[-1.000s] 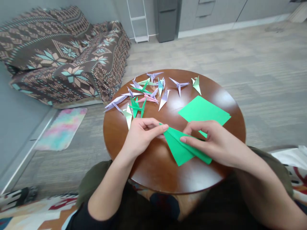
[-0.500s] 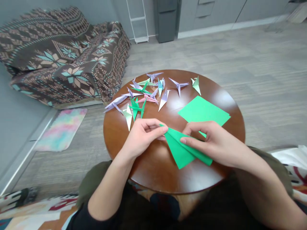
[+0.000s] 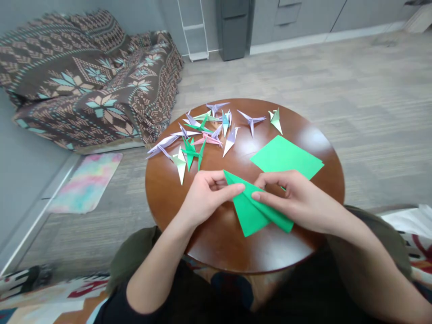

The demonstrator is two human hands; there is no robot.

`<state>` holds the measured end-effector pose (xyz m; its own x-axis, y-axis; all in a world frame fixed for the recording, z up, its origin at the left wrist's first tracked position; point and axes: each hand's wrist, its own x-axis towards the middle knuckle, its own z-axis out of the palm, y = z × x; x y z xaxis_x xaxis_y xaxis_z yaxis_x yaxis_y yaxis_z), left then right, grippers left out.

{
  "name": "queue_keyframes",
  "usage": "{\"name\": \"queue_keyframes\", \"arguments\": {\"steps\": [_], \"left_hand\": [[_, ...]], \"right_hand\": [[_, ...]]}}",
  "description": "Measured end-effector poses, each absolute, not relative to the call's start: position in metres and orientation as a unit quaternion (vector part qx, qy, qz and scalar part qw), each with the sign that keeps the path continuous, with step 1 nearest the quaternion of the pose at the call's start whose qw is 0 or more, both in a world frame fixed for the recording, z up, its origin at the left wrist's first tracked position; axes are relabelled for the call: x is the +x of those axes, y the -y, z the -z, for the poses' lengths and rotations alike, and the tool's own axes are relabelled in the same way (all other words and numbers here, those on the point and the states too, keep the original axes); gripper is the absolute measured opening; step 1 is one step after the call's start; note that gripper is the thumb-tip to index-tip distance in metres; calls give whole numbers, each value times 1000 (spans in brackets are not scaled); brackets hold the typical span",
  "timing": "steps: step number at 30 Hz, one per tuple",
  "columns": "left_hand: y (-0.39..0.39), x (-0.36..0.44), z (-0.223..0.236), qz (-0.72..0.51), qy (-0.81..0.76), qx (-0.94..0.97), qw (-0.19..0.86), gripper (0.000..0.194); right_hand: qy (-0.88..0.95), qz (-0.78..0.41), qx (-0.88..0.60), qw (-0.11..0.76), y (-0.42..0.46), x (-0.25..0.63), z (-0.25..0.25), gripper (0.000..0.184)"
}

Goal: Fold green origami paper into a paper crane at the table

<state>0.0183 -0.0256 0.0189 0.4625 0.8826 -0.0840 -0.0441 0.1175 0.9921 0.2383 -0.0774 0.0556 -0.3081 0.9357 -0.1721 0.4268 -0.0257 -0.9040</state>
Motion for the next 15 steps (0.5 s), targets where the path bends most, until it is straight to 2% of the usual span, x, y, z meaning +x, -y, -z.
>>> {"name": "queue_keyframes", "arguments": {"steps": [9,15], "left_hand": [[29,20,-25,-360,-393,596,600,25],[32,23,-22,-320,-366,558,672,25]], "right_hand": [[649,-459,-529,298,76,234,-54,35],[641,-459,-536,302,75,236,-53,33]]}}
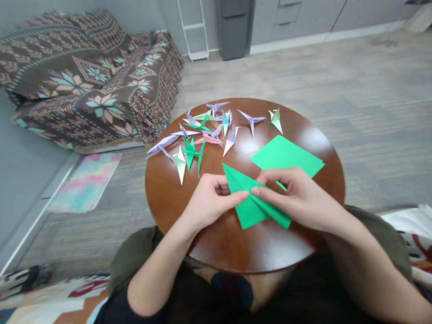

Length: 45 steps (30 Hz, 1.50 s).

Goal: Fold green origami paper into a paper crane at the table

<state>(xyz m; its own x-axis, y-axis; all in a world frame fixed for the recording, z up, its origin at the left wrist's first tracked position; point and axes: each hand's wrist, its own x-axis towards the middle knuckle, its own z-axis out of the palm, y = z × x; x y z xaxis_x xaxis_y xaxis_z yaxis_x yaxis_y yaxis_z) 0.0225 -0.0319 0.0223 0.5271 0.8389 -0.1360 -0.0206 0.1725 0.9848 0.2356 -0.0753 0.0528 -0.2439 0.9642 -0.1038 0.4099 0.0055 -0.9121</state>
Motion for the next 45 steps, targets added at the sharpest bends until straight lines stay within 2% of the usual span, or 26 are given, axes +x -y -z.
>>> {"name": "queue_keyframes", "arguments": {"steps": [8,11,19,28,38,45], "left_hand": [[35,29,-26,-318,-375,531,689,25],[35,30,-28,-328,-383,527,684,20],[31,26,-33,-311,-393,523,690,9],[24,21,-34,-290,-414,540,673,3],[22,15,-41,-285,-421,566,649,4],[14,4,-37,-293,-423,593,619,5]], "right_hand": [[639,-468,-532,300,74,232,-52,29],[635,-483,-523,299,73,232,-51,26],[663,-513,-493,232,71,237,-46,30],[675,-531,-471,201,71,241,-43,31],[652,-594,-436,179,63,247,-41,33],[661,-593,-431,161,62,248,-40,30]]}}
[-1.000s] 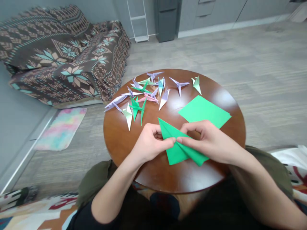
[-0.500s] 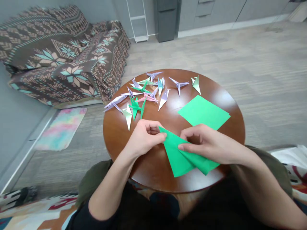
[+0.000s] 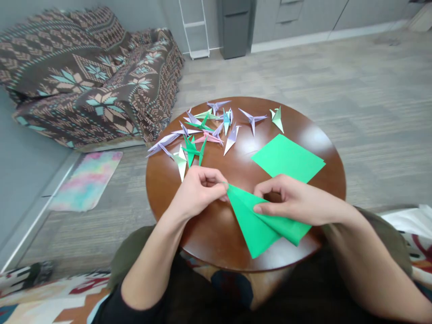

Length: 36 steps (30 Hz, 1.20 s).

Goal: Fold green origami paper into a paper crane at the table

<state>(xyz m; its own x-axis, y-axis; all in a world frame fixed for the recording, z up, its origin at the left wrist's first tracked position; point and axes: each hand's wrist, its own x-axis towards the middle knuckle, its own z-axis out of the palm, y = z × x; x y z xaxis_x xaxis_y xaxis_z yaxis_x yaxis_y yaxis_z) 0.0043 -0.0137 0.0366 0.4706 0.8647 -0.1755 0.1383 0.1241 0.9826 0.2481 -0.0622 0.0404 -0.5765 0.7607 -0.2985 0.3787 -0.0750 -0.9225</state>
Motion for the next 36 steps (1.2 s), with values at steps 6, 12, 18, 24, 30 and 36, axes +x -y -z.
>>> {"name": "queue_keyframes", "arguments": {"steps": [6,12,18,24,30,36], "left_hand": [[6,-9,-33,-429,-426,568,558,17],[26,15,-34,-284,-381,593,650,31],[27,27,-29,-360,-341,585,642,43],[17,15,-19,-361,-393,530,659,51],[8,0,-14,-333,-387,528,679,53],[-2,-14,-11,-294,-403,541,677,49]], "right_hand": [[660,-548,-471,205,61,252,-39,30],[686,-363,-543,321,62,239,-45,26],[742,-290,-506,332,69,217,-44,17],[715,-151,-540,417,62,222,-36,29],[637,-373,-547,396,48,233,-25,28],[587,-389,-554,444,49,240,-23,29]]}}
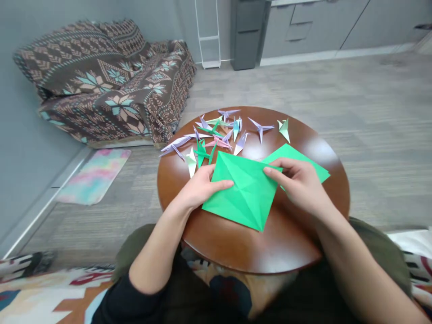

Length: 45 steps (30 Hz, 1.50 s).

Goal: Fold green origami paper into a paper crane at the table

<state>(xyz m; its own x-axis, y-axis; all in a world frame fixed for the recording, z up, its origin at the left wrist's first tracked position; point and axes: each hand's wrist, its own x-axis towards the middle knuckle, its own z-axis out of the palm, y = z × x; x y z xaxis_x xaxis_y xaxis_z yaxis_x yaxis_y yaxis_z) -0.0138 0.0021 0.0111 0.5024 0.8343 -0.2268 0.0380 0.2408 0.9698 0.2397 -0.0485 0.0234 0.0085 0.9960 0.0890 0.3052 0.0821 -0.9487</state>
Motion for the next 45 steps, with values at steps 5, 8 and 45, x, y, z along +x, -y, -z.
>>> {"name": "queue_keyframes", "arguments": {"steps": [5,8,45], "left_hand": [[-7,-22,-10,-296,-457,561,623,37],[-9,-24,-10,-293,-471,581,596,31],[-2,-14,-3,-311,-513,721,346,32]], "right_hand": [[548,-411,-581,439,48,249,-15,36],[523,-405,-589,464,46,254,-11,37],[649,-426,-539,328,50,247,-7,65]]}}
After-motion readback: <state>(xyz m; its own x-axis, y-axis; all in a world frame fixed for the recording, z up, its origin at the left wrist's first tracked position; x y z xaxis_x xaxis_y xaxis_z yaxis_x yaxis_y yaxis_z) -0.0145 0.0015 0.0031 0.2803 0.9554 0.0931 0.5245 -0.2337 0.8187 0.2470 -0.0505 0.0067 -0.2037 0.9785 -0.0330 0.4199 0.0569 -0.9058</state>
